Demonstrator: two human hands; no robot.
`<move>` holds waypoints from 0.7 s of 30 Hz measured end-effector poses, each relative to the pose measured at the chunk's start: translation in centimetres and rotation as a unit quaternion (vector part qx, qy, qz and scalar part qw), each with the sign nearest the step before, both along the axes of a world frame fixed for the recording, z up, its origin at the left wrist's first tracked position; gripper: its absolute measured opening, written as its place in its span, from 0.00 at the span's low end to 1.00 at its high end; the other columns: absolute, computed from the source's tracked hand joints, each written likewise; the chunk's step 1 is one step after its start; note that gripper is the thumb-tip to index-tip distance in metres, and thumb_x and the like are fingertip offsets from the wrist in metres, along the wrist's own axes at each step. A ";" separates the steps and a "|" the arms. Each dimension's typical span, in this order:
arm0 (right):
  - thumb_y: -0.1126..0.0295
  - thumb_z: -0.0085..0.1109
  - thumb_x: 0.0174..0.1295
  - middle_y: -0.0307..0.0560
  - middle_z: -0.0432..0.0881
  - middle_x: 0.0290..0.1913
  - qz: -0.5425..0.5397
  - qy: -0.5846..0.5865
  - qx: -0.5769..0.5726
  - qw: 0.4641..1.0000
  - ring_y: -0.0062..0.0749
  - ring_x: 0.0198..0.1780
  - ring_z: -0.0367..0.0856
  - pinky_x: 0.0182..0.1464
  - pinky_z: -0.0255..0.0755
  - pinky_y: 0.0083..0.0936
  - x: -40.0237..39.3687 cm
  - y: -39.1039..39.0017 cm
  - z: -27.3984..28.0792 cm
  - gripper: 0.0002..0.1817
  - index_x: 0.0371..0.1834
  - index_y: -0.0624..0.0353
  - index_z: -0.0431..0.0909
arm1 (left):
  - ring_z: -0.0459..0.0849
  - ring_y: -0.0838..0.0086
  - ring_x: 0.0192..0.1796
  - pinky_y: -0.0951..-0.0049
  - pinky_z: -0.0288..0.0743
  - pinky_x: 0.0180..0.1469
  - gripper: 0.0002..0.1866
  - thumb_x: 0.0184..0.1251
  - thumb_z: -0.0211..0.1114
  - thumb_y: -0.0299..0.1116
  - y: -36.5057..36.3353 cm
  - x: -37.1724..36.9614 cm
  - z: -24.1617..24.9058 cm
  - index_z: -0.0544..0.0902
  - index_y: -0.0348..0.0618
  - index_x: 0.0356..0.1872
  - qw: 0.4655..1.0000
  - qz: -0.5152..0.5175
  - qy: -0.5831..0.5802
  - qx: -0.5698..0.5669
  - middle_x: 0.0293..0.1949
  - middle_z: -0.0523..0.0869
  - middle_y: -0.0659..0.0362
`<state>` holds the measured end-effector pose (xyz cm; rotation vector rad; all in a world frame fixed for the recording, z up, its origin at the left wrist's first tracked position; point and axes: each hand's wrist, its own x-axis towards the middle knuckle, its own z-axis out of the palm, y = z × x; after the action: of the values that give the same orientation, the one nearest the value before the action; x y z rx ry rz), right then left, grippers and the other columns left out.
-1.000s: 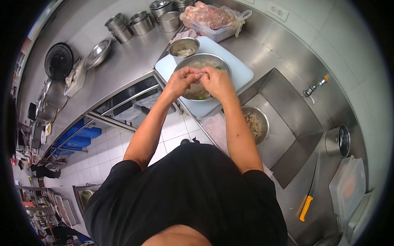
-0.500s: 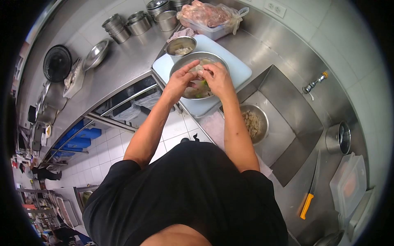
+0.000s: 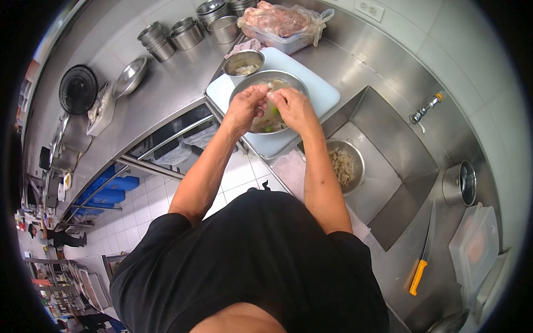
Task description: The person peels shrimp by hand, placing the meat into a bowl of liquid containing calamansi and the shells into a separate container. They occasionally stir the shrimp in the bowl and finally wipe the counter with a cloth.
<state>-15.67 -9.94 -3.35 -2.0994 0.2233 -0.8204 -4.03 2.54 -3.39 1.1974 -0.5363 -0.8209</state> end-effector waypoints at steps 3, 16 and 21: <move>0.63 0.60 0.67 0.48 0.76 0.31 0.005 0.033 -0.023 0.999 0.34 0.33 0.75 0.38 0.70 0.29 -0.2 0.0 -0.1 0.14 0.35 0.65 0.78 | 0.73 0.85 0.31 0.81 0.66 0.31 0.10 0.71 0.64 0.42 0.0 0.2 0.7 0.81 0.46 0.41 1.000 -0.010 -0.007 0.002 0.29 0.78 0.69; 0.64 0.62 0.64 0.52 0.82 0.31 -0.174 0.037 0.053 0.983 0.37 0.32 0.78 0.40 0.73 0.31 -7.4 -3.5 -0.8 0.12 0.41 0.62 0.81 | 0.83 0.71 0.42 0.69 0.76 0.43 0.19 0.68 0.63 0.39 -1.3 9.5 3.2 0.82 0.42 0.56 0.929 0.113 -0.315 0.161 0.43 0.87 0.58; 0.65 0.62 0.62 0.53 0.85 0.34 -0.242 0.218 0.052 0.944 0.42 0.36 0.82 0.44 0.74 0.35 -12.0 -7.5 -6.3 0.11 0.43 0.59 0.84 | 0.87 0.58 0.48 0.62 0.78 0.50 0.16 0.66 0.59 0.37 -1.7 9.7 2.3 0.86 0.59 0.52 0.692 0.027 -0.654 0.305 0.45 0.88 0.51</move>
<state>-27.65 -17.44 -9.66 -2.1296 1.0299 -0.5847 5.66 0.85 -1.06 2.3738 -1.4340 0.1195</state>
